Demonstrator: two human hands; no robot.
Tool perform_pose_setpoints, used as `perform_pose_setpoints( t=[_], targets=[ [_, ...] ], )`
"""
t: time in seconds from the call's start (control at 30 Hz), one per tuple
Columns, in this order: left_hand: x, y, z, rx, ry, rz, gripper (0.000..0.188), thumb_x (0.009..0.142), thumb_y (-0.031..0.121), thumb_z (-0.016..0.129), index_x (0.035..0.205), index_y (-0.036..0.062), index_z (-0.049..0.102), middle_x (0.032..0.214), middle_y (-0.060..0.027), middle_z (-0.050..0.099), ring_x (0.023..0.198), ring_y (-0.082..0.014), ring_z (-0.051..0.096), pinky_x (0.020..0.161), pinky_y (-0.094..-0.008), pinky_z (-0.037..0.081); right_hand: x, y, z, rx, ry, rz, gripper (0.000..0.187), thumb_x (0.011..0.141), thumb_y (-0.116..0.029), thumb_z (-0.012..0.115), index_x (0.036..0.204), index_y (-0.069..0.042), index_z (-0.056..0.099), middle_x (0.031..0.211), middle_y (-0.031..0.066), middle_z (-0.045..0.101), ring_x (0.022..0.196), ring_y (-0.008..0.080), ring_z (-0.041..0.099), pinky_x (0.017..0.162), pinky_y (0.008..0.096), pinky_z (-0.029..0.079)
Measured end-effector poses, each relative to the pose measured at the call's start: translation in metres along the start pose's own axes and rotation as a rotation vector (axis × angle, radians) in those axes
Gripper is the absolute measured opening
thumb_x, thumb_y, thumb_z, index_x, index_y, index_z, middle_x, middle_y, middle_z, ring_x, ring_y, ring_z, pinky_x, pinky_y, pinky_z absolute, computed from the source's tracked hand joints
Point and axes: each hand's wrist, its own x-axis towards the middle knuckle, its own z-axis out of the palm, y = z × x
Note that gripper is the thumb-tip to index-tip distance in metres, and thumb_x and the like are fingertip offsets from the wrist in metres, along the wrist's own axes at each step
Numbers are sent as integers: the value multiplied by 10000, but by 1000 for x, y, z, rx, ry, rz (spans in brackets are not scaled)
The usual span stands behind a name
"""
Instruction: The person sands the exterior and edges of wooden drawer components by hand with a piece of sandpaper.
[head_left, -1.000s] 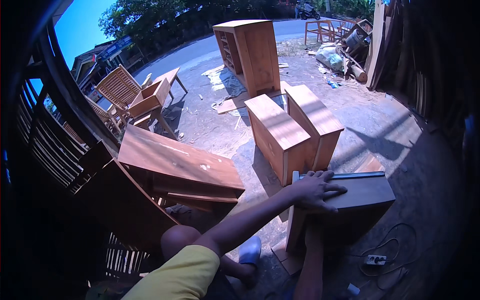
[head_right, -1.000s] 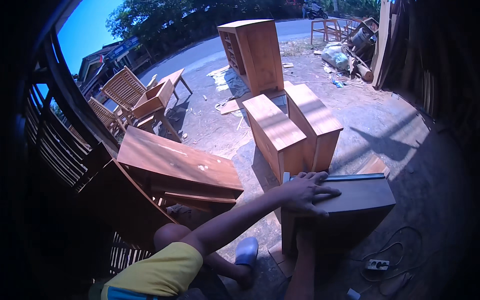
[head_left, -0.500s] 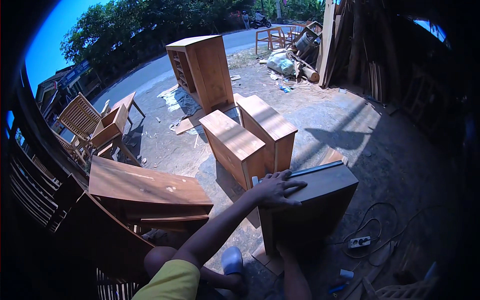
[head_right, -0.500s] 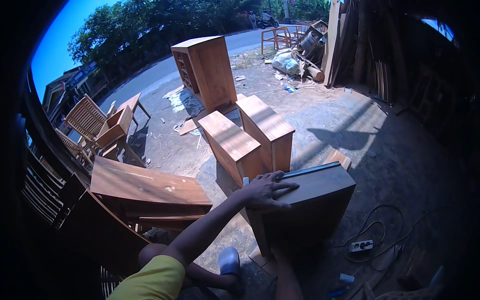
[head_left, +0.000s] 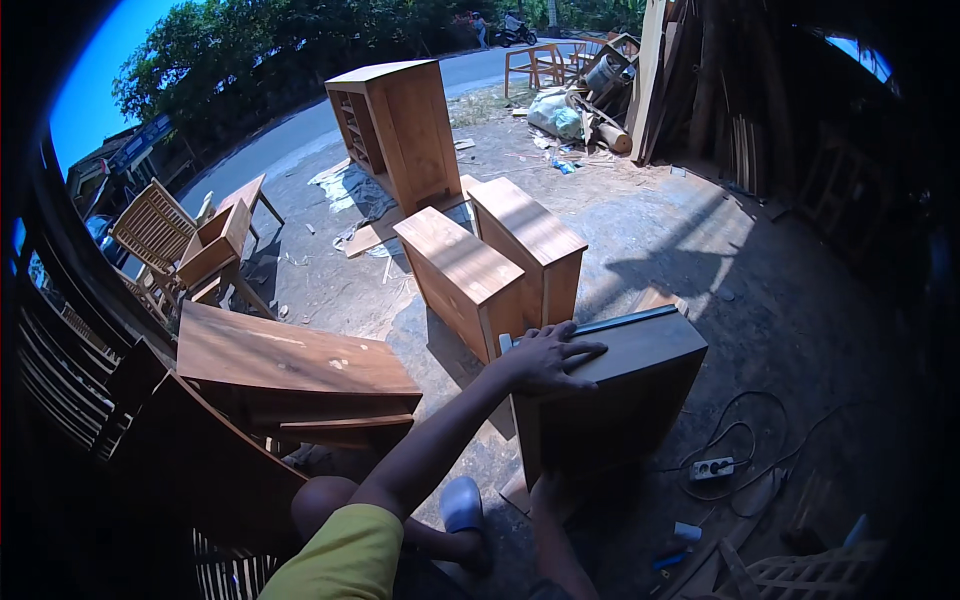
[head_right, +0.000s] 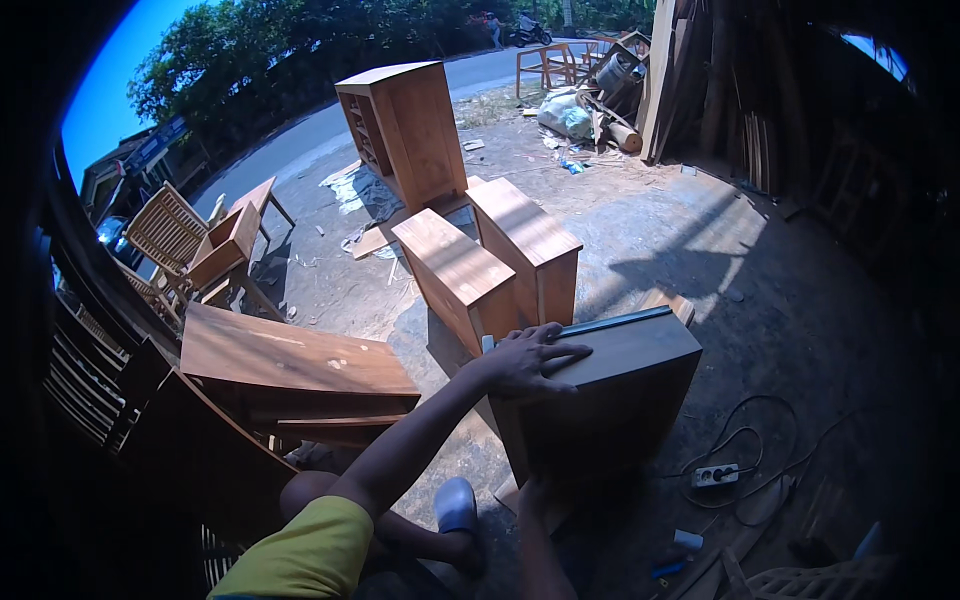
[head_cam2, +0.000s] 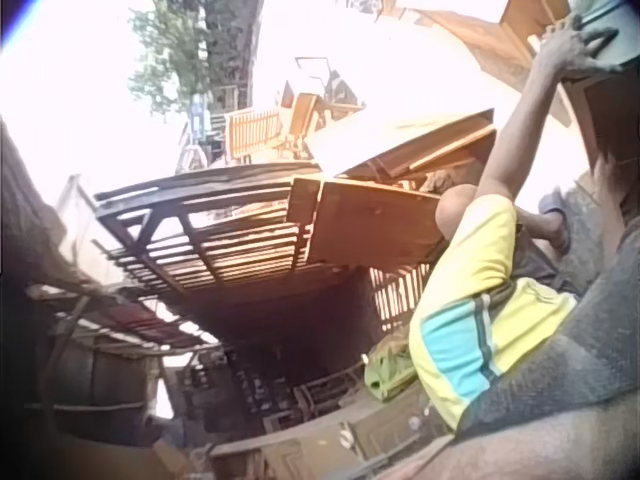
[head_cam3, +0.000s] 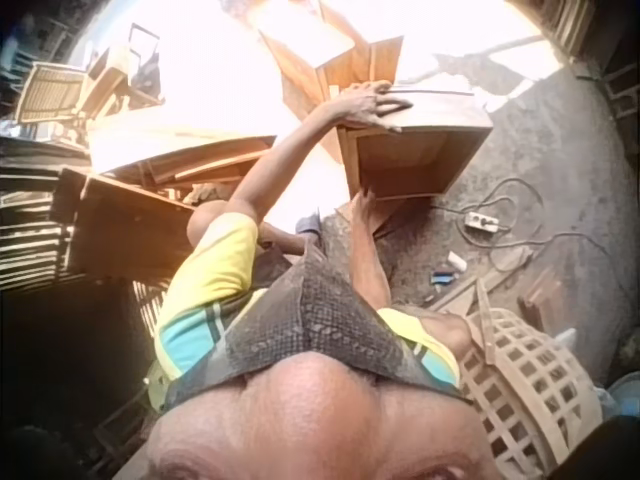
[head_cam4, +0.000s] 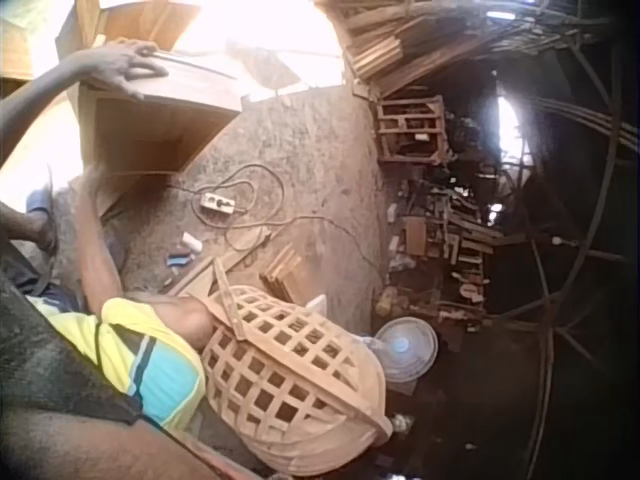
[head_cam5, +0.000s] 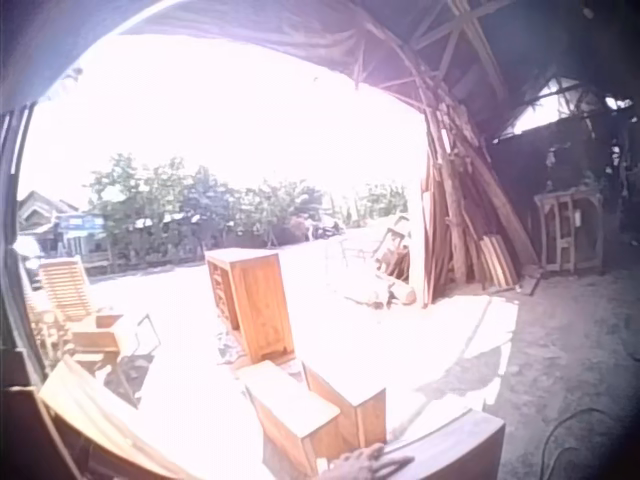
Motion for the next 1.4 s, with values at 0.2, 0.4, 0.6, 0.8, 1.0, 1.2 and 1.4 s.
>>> perform_pose_setpoints(
  t=[0.2, 0.4, 0.6, 0.8, 1.0, 1.2, 1.4],
  targets=[
    [-6, -6, 2, -2, 36, 7, 833, 817, 828, 615, 1545, 445, 485, 1638, -262, 324, 1495, -492, 331, 1208, -601, 257, -19, -145, -30, 439, -169, -243, 374, 1100, -215, 514, 1329, 67, 607, 1295, 178, 663, 1195, 293, 602, 1039, 388, 448],
    [-10, 3, 10, 30, 48, 25, 825, 836, 821, 600, 1540, 403, 502, 1579, -249, 394, 1439, -457, 399, 1168, -550, 313, 3, -35, -5, 255, -28, 31, 505, 1066, -217, 546, 1476, 73, 496, 1489, 209, 550, 1385, 306, 516, 1127, 413, 427],
    [-16, 11, 4, 2, 47, 20, 851, 797, 811, 638, 1531, 396, 521, 1570, -239, 413, 1428, -443, 407, 1147, -541, 321, 4, -60, -23, 361, -177, -179, 498, 1066, -212, 530, 1480, 62, 495, 1484, 179, 554, 1358, 297, 536, 1132, 390, 429],
    [-20, 8, 16, 22, 80, 24, 854, 790, 812, 643, 1525, 392, 527, 1573, -247, 411, 1432, -443, 397, 1148, -537, 317, 8, -15, -6, 332, -83, 131, 520, 1046, -243, 572, 1472, 49, 510, 1464, 172, 565, 1335, 289, 548, 1123, 413, 442],
    [-16, 12, 1, -23, 53, 15, 831, 792, 790, 656, 1504, 374, 551, 1574, -247, 407, 1408, -444, 425, 1137, -546, 323, 12, -33, -10, 404, -78, -74, 373, 1033, -208, 581, 1329, 14, 628, 1271, 119, 684, 1190, 285, 642, 1052, 417, 499],
    [-20, 8, 8, -20, 98, 16, 817, 800, 780, 656, 1501, 372, 555, 1555, -238, 420, 1415, -439, 418, 1145, -528, 322, 26, 59, -4, -171, -206, -146, 425, 1024, -276, 563, 1349, -7, 620, 1303, 136, 667, 1215, 299, 627, 1048, 430, 492],
    [-19, 6, 6, -11, 92, 20, 809, 807, 777, 657, 1503, 379, 553, 1552, -235, 419, 1422, -429, 412, 1154, -523, 315, 40, 84, -3, -416, -321, -277, 478, 1016, -344, 544, 1370, -29, 611, 1336, 153, 649, 1240, 314, 612, 1045, 442, 484]
  ],
)
